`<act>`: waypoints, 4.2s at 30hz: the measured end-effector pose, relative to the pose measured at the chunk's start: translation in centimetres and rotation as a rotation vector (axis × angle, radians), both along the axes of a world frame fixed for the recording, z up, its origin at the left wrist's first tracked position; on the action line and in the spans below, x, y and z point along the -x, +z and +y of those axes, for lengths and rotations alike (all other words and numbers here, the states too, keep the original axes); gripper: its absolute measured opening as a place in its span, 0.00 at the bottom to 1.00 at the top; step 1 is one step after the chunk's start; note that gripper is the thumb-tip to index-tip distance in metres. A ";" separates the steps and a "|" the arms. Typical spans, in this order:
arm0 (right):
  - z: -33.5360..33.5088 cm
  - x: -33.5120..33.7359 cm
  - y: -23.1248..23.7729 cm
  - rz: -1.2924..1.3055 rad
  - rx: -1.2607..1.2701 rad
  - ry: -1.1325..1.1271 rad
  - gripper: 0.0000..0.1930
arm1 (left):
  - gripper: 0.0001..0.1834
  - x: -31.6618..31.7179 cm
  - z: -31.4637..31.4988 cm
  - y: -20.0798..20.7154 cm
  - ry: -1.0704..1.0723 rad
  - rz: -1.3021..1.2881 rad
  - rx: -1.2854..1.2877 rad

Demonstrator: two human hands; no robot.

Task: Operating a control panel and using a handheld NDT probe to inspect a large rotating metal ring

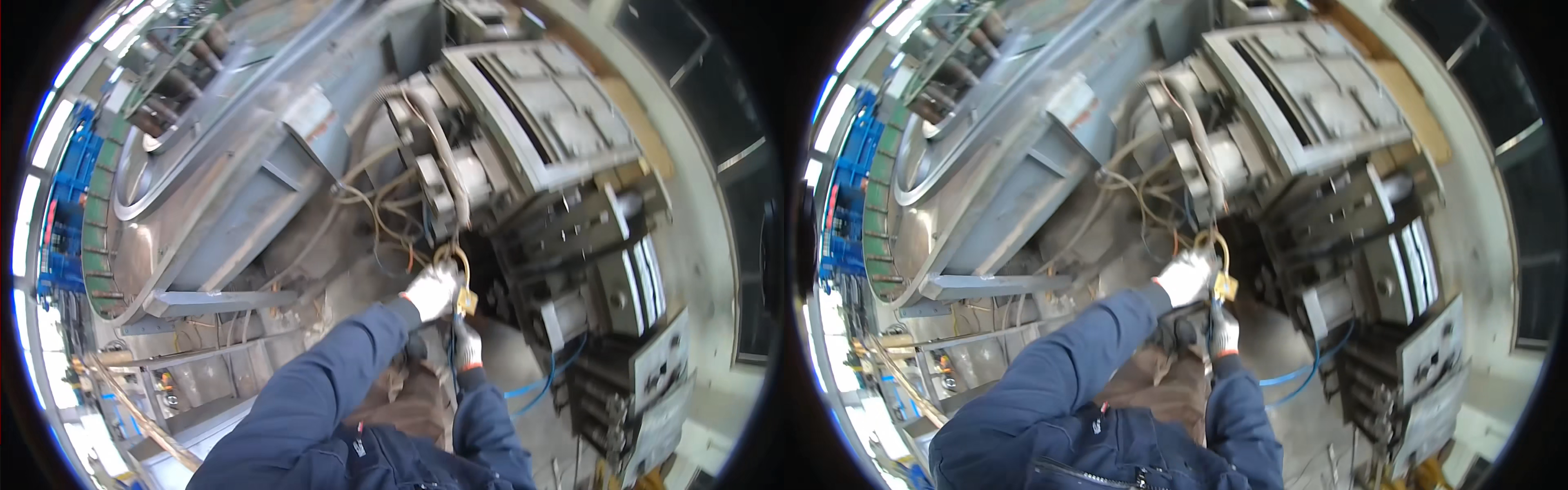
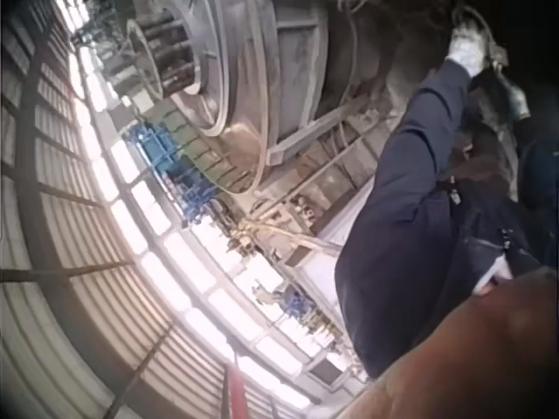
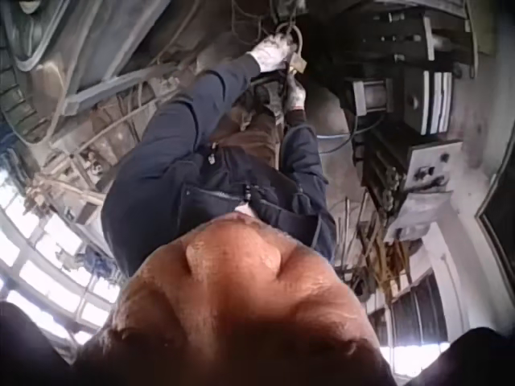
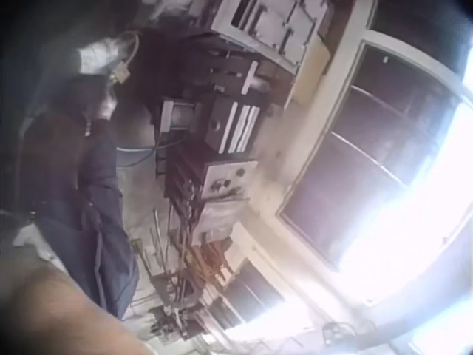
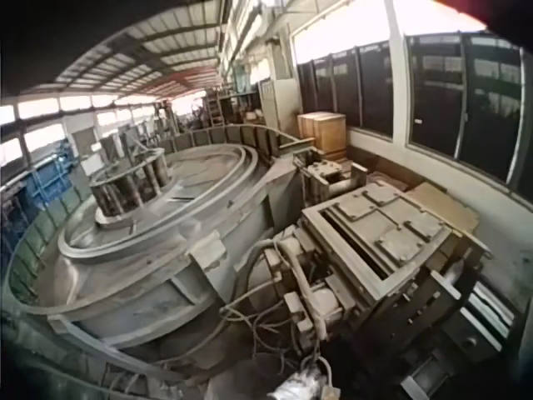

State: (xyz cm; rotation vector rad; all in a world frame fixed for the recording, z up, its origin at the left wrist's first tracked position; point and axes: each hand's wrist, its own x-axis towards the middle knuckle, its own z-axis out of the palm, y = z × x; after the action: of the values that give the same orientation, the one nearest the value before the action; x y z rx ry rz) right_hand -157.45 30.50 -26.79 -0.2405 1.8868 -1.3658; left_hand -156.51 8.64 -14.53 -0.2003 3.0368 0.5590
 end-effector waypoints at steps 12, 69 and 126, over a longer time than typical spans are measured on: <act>0.2 -0.8 5.7 -0.654 0.017 -0.290 0.15 | 0.13 -3.4 -0.3 -1.9 -0.114 0.043 0.074; -0.2 -1.5 4.3 -0.598 -0.004 -0.289 0.21 | 0.16 -4.2 0.6 -3.3 0.014 0.147 0.068; -0.5 -1.2 3.5 -0.640 -0.015 -0.315 0.18 | 0.23 -3.7 0.3 -3.7 -0.015 0.067 0.011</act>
State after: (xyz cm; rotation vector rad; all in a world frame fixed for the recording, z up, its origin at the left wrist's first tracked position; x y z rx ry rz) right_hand -156.23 29.98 -23.31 0.4732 1.4222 -1.4116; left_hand -152.85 8.93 -18.27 -0.1625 3.1038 0.5585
